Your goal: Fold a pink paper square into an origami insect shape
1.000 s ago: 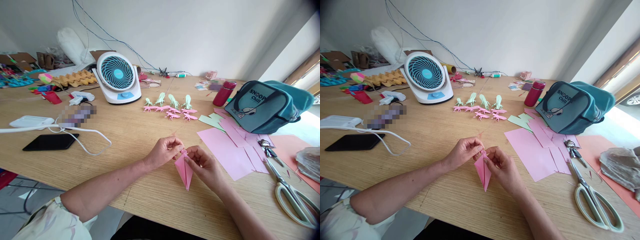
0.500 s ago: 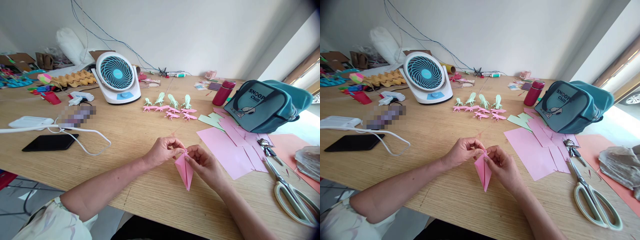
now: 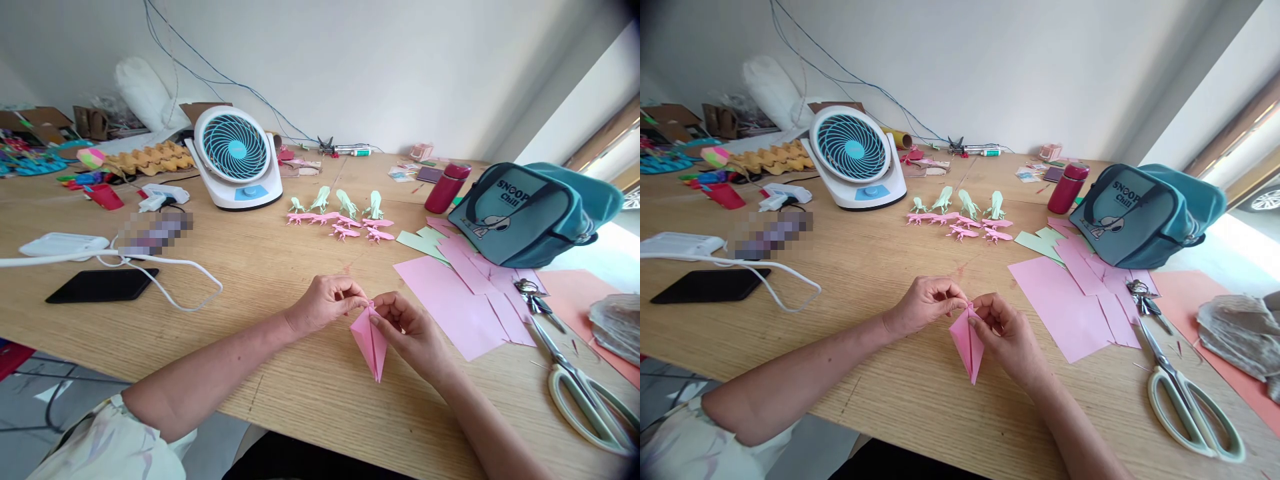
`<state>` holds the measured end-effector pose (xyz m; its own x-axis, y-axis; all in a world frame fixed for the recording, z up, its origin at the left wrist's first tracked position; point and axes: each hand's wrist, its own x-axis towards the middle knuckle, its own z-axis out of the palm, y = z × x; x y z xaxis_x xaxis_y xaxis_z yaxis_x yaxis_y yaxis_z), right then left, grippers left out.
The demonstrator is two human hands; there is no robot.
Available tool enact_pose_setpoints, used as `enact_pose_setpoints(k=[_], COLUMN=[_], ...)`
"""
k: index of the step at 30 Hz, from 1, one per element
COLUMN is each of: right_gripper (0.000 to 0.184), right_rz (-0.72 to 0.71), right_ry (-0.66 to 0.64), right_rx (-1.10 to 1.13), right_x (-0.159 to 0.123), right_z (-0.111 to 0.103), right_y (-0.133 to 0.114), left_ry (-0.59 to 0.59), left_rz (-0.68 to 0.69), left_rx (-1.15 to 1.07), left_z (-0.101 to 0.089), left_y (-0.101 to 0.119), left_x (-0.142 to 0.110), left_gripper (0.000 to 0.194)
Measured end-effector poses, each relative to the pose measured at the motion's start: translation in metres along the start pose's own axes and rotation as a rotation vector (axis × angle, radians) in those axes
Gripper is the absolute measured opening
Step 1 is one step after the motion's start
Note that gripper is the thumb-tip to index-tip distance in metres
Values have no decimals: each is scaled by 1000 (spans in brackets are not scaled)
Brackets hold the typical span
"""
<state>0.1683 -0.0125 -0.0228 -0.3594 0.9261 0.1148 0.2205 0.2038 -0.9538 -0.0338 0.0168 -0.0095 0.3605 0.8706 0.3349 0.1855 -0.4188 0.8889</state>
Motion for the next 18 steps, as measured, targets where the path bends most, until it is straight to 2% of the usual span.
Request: enact_pose_setpoints(k=[3,6,18], right_gripper=[17,14,9], right_rz=[-26,-41,-48], right_ry=[2,1,2], right_rx=[-53,-110,-226], right_x=[0,-1,-1], right_z=[0,-1,-2], right_y=[0,0,0], left_ry=[-15,-24,-116], left_rz=[128,160,-68], left_rx=[103,141,59], left_z=[-2,-2,0], left_y=[-1,-2,6], left_x=[0,0,2], left_gripper=[15,16,17])
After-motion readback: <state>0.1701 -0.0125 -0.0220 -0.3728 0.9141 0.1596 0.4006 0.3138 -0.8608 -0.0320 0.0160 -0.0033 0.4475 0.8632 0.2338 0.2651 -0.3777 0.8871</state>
